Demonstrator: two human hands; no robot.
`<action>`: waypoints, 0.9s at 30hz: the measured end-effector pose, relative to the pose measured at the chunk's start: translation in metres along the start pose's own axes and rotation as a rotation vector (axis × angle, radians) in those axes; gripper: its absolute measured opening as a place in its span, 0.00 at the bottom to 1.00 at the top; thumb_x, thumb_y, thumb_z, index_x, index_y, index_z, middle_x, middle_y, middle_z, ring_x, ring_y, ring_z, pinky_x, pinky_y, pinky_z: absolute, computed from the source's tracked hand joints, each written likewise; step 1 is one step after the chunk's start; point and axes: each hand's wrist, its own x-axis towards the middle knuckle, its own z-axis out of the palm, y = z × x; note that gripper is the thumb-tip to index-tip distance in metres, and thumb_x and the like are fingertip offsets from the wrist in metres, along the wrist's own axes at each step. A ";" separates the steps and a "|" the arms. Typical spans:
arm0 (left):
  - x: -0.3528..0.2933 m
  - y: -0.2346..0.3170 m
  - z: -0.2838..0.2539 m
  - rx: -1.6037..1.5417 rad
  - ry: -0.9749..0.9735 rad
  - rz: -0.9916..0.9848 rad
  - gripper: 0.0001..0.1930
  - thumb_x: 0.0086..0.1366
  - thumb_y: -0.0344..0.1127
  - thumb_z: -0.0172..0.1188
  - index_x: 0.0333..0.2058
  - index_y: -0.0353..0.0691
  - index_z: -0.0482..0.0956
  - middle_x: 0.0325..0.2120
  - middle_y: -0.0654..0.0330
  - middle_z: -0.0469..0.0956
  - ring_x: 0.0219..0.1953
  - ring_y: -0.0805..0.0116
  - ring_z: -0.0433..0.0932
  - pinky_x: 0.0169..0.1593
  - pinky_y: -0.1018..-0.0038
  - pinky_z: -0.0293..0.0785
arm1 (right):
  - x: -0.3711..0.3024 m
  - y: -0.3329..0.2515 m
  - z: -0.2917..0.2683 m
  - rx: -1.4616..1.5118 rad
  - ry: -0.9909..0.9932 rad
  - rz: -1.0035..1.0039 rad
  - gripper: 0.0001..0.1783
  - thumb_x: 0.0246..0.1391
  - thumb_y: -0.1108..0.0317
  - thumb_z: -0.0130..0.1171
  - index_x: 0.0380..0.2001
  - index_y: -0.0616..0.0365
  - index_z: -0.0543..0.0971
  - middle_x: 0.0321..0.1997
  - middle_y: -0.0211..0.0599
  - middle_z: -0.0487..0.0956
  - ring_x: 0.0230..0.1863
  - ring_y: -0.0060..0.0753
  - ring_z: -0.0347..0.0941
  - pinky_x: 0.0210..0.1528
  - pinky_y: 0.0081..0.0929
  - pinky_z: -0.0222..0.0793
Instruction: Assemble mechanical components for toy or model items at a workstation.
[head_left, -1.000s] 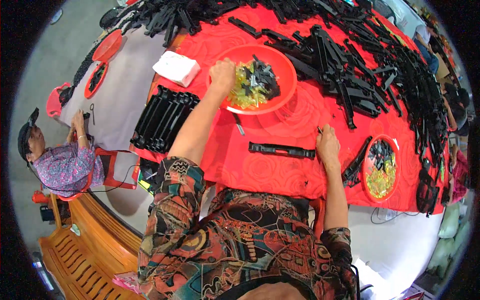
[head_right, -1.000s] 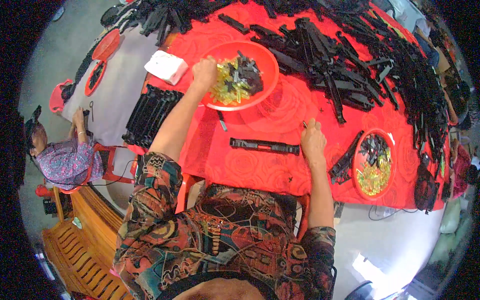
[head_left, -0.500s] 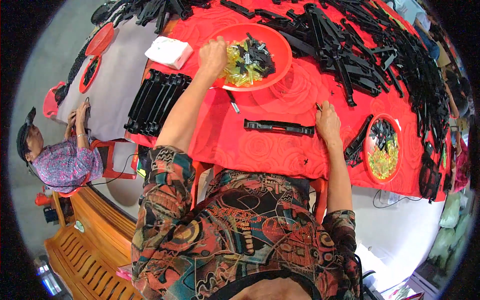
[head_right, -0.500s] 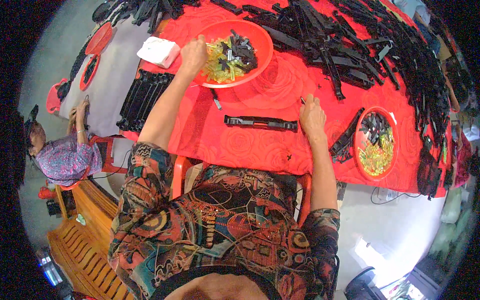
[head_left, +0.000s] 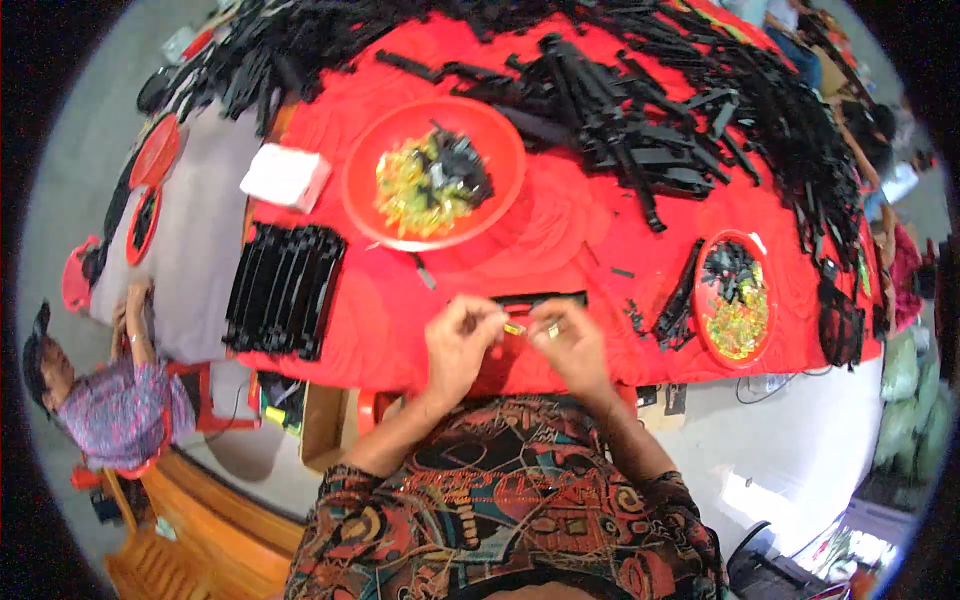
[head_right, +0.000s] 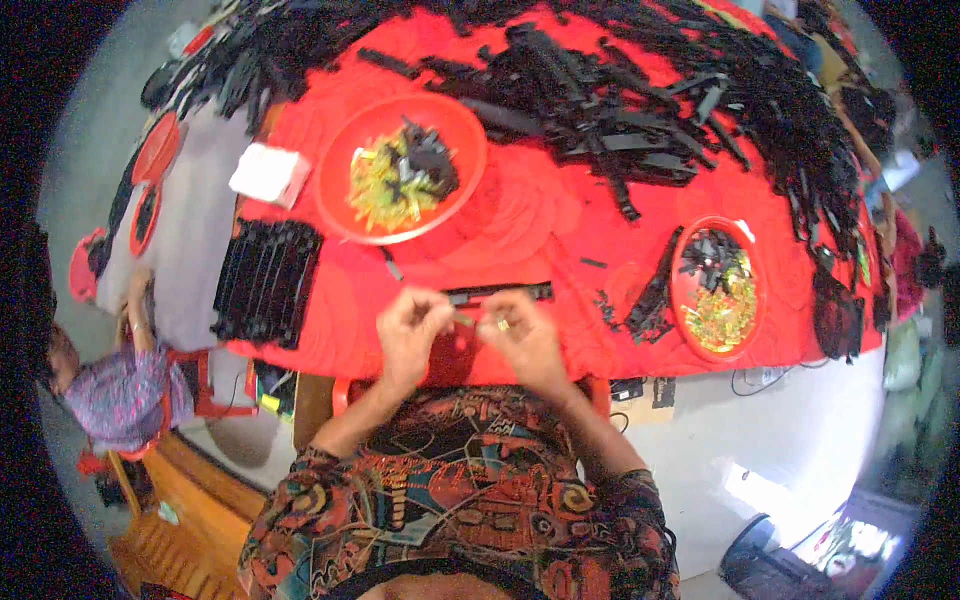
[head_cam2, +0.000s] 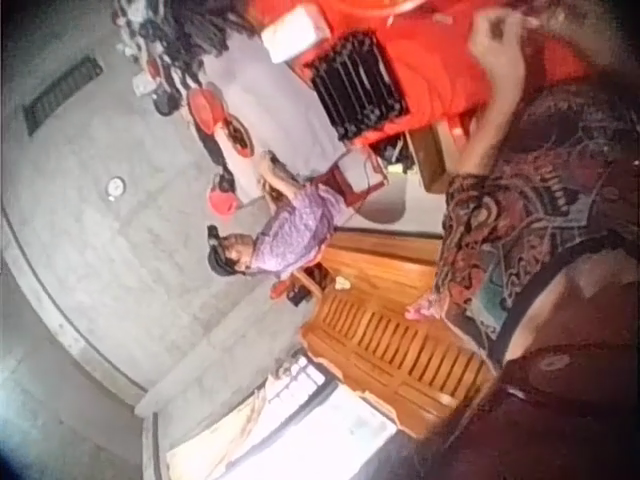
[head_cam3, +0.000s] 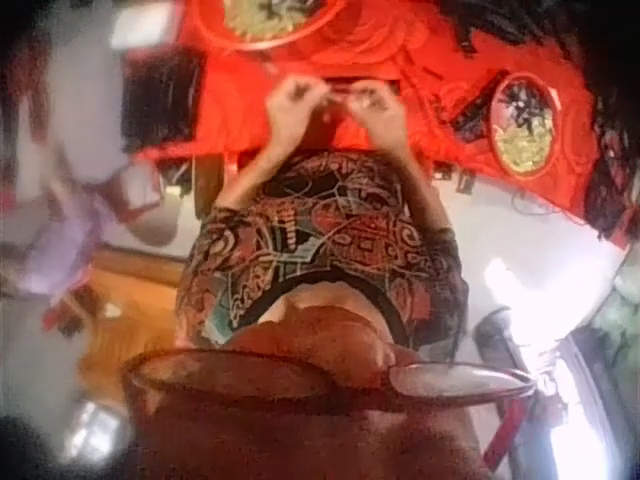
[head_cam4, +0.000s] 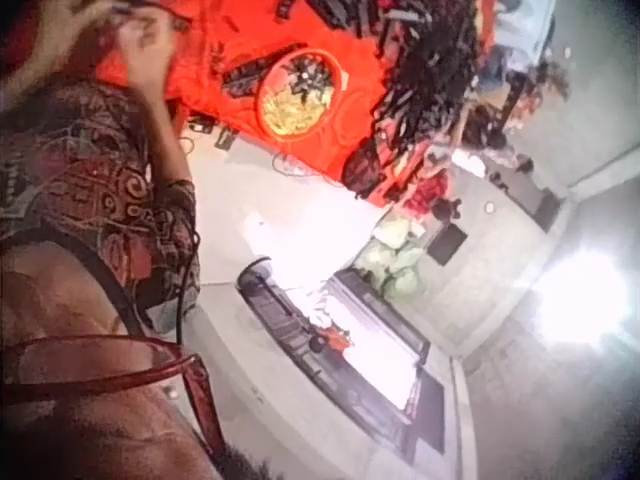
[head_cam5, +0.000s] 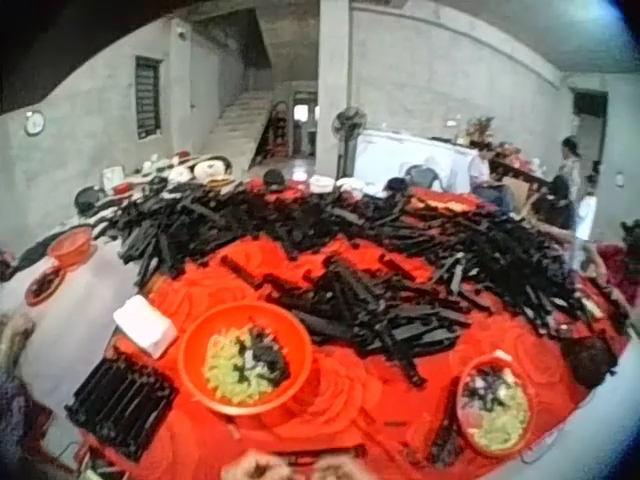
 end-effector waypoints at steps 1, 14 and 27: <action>-0.004 -0.002 0.007 -0.068 0.000 -0.034 0.04 0.58 0.27 0.58 0.29 0.34 0.72 0.22 0.63 0.74 0.23 0.81 0.72 0.24 0.84 0.69 | -0.005 0.003 0.008 0.116 0.026 0.016 0.09 0.51 0.77 0.56 0.37 0.59 0.71 0.33 0.25 0.71 0.36 0.16 0.67 0.39 0.16 0.65; -0.012 -0.028 0.024 0.302 -0.241 0.237 0.07 0.55 0.23 0.59 0.33 0.32 0.73 0.24 0.59 0.76 0.26 0.73 0.74 0.30 0.78 0.70 | -0.015 0.009 -0.005 -0.109 0.343 -0.067 0.02 0.51 0.76 0.55 0.30 0.61 0.73 0.22 0.19 0.66 0.25 0.10 0.59 0.27 0.13 0.57; 0.009 -0.010 0.078 0.425 -0.461 0.287 0.05 0.56 0.24 0.58 0.32 0.33 0.75 0.24 0.55 0.75 0.26 0.65 0.75 0.30 0.74 0.71 | -0.025 0.002 -0.046 0.004 0.438 -0.130 0.04 0.51 0.74 0.56 0.29 0.61 0.72 0.23 0.20 0.64 0.26 0.10 0.57 0.27 0.13 0.55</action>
